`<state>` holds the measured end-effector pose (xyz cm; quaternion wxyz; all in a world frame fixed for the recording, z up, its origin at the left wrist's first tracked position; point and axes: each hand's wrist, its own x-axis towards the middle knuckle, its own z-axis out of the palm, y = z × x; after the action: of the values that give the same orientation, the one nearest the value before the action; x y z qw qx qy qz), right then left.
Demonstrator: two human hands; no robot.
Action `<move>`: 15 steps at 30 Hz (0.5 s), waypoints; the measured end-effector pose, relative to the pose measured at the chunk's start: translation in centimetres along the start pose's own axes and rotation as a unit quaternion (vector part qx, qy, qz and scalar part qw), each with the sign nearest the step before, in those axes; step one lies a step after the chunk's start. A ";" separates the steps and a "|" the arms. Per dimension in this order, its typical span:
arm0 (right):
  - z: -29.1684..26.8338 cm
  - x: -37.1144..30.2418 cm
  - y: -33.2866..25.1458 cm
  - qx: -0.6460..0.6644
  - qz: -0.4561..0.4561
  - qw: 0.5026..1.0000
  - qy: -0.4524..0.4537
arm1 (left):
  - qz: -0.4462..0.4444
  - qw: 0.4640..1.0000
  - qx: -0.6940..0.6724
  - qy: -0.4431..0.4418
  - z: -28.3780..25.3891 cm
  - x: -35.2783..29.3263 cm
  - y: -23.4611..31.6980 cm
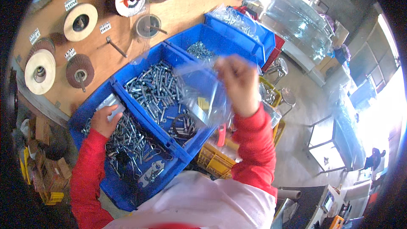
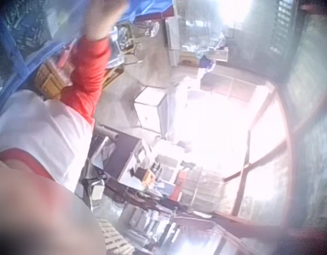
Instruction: The person repeatedly picks small metal fasteners from a blue compartmentalized bin and places them into small clear plastic bags. They seal each bag and set it aside, continuing the cycle with additional fasteners from the same bin.
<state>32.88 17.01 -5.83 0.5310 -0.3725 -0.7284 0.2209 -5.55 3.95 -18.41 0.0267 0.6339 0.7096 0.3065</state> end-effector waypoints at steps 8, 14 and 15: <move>-5.7 19.7 6.5 -0.264 -0.159 0.934 0.179 | -0.060 0.954 0.264 -0.126 4.0 0.8 -6.8; 1.7 2.3 3.8 0.004 -0.022 0.999 0.044 | -0.033 0.987 0.146 0.051 1.0 1.7 -4.1; 3.7 -0.7 2.5 -0.029 -0.070 0.996 0.042 | -0.044 0.989 0.105 0.096 -0.1 1.4 -2.7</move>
<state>30.27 18.33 -9.35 0.5640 -0.3446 -0.7360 0.1465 -8.21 5.16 -19.10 -0.0947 0.5690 0.7642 0.2886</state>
